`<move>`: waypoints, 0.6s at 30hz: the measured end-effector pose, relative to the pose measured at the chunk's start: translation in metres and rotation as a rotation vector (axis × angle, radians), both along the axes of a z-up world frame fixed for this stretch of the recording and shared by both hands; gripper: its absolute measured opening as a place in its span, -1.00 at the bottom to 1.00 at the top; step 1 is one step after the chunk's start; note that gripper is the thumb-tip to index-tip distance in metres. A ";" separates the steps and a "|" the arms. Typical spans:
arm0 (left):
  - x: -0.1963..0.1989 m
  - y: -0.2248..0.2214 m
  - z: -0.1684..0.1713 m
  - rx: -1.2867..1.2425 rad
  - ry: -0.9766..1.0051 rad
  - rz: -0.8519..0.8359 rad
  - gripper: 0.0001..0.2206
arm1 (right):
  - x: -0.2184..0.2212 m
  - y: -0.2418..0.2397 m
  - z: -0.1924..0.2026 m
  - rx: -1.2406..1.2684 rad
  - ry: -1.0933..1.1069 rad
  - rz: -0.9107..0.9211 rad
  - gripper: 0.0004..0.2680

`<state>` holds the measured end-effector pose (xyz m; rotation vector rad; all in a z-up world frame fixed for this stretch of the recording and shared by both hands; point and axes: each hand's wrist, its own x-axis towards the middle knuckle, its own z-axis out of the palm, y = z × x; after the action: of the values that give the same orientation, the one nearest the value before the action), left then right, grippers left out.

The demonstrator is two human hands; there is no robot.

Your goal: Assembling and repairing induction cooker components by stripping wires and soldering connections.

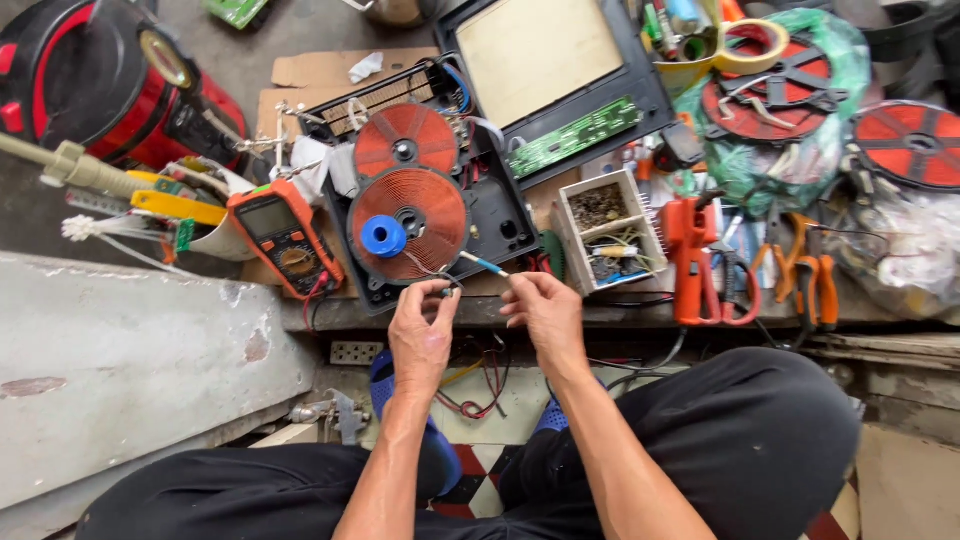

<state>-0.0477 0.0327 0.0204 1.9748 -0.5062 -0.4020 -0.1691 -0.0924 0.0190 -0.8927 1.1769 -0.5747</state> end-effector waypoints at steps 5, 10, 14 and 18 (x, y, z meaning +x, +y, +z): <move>-0.008 0.005 0.013 0.071 0.032 -0.048 -0.75 | -0.006 -0.005 0.003 -0.019 0.080 0.009 -0.82; -0.009 0.002 0.029 0.031 0.000 0.060 -0.74 | -0.031 -0.005 0.035 -0.029 0.108 -0.007 -0.80; 0.002 -0.019 0.059 -0.083 -0.011 0.158 -0.85 | -0.055 -0.005 0.046 -0.090 0.218 -0.063 -0.79; 0.045 -0.060 0.020 0.171 -0.484 -0.227 -0.96 | -0.057 -0.002 0.045 -0.106 0.244 -0.049 -0.73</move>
<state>-0.0023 -0.0270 0.0408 2.1920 -1.0383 -0.1015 -0.2264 -0.0942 0.0639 -1.0486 1.4010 -0.5836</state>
